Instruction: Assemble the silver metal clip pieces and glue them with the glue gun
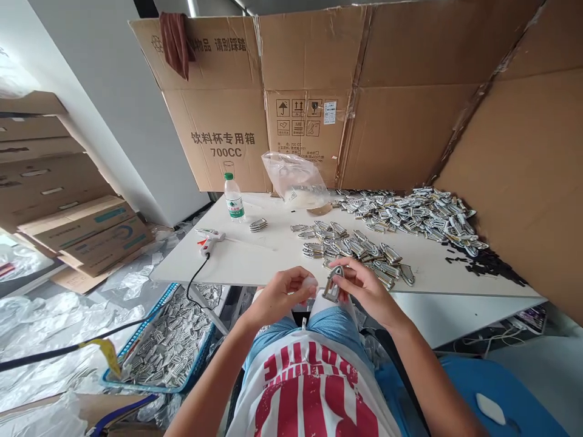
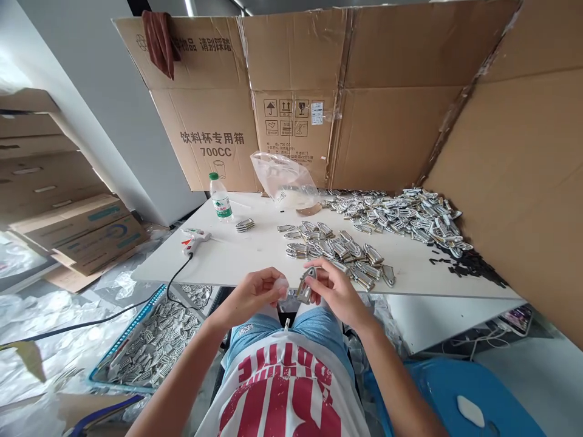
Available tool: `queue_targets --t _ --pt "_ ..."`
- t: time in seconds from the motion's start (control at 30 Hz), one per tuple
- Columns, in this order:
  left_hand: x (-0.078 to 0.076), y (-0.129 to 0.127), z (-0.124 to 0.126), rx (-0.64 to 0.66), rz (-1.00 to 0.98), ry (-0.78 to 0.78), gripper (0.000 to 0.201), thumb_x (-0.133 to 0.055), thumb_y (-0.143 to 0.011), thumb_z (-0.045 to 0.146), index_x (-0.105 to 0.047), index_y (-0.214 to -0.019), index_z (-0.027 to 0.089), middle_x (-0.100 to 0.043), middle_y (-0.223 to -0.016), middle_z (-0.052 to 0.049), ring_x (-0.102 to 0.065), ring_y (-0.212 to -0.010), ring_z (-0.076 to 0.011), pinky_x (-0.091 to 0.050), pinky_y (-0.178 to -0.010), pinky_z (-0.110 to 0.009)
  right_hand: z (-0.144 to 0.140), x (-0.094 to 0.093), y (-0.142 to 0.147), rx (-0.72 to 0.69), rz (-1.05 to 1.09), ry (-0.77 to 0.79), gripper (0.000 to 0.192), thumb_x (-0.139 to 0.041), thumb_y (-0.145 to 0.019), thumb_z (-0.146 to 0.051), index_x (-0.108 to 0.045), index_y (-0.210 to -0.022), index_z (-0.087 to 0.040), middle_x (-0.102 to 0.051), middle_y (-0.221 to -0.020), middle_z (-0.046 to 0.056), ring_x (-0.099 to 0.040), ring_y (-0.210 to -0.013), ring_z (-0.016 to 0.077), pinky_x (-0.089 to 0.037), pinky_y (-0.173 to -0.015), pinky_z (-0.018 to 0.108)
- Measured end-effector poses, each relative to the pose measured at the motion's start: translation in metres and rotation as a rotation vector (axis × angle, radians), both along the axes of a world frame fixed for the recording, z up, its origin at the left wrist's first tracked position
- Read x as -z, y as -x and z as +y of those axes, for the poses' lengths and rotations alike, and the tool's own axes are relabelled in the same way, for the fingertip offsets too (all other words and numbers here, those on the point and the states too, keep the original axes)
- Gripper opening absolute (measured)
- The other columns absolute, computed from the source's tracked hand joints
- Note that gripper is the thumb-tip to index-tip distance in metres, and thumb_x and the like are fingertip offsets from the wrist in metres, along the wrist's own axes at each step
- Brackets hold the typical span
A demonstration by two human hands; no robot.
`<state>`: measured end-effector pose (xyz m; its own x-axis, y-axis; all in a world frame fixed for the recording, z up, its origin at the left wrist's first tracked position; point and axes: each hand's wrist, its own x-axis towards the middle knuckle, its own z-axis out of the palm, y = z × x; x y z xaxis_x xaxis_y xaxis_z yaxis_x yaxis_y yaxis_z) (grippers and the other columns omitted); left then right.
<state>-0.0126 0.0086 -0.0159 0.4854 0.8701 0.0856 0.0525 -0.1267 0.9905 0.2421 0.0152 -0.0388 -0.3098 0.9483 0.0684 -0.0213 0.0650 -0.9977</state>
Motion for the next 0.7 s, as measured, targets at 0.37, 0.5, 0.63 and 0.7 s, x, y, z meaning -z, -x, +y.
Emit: queue_targets --t 0.37,0.5,0.63,0.7 --pt "0.007 -0.012 -0.002 -0.082 0.139 -0.017 0.023 -0.077 -0.094 0.038 -0.074 -0.1 0.015 -0.074 -0.086 -0.003 -0.066 -0.075 -0.0143 -0.056 -0.07 -0.027 -0.002 0.007 -0.001 -0.09 -0.072 0.046 0.047 -0.08 -0.097 -0.056 -0.075 -0.133 -0.026 -0.082 -0.094 0.006 -0.08 -0.089 0.0284 -0.065 -0.088 0.047" --pt "0.005 -0.016 -0.007 -0.124 0.214 -0.043 0.022 -0.077 -0.092 0.036 -0.075 -0.099 0.015 -0.075 -0.084 -0.003 -0.065 -0.073 -0.0143 -0.052 -0.069 -0.026 -0.005 0.003 0.002 -0.105 -0.073 0.048 0.05 -0.079 -0.099 -0.054 -0.074 -0.139 -0.025 -0.083 -0.094 0.005 -0.081 -0.089 0.0269 -0.067 -0.088 0.044" --pt "0.005 -0.016 -0.009 -0.15 0.236 -0.078 0.022 -0.076 -0.092 0.036 -0.076 -0.098 0.015 -0.076 -0.082 -0.003 -0.064 -0.073 -0.0146 -0.051 -0.069 -0.026 -0.008 0.0 0.007 -0.112 -0.043 0.061 0.048 -0.076 -0.1 -0.058 -0.077 -0.137 -0.027 -0.083 -0.092 0.005 -0.081 -0.087 0.0267 -0.068 -0.085 0.043" --pt "0.005 -0.016 -0.009 -0.158 0.244 -0.091 0.022 -0.076 -0.091 0.036 -0.077 -0.099 0.015 -0.076 -0.082 -0.003 -0.063 -0.072 -0.0145 -0.05 -0.069 -0.025 -0.009 -0.001 0.009 -0.115 -0.034 0.068 0.046 -0.075 -0.1 -0.06 -0.08 -0.132 -0.027 -0.084 -0.096 0.005 -0.081 -0.087 0.0264 -0.068 -0.085 0.043"
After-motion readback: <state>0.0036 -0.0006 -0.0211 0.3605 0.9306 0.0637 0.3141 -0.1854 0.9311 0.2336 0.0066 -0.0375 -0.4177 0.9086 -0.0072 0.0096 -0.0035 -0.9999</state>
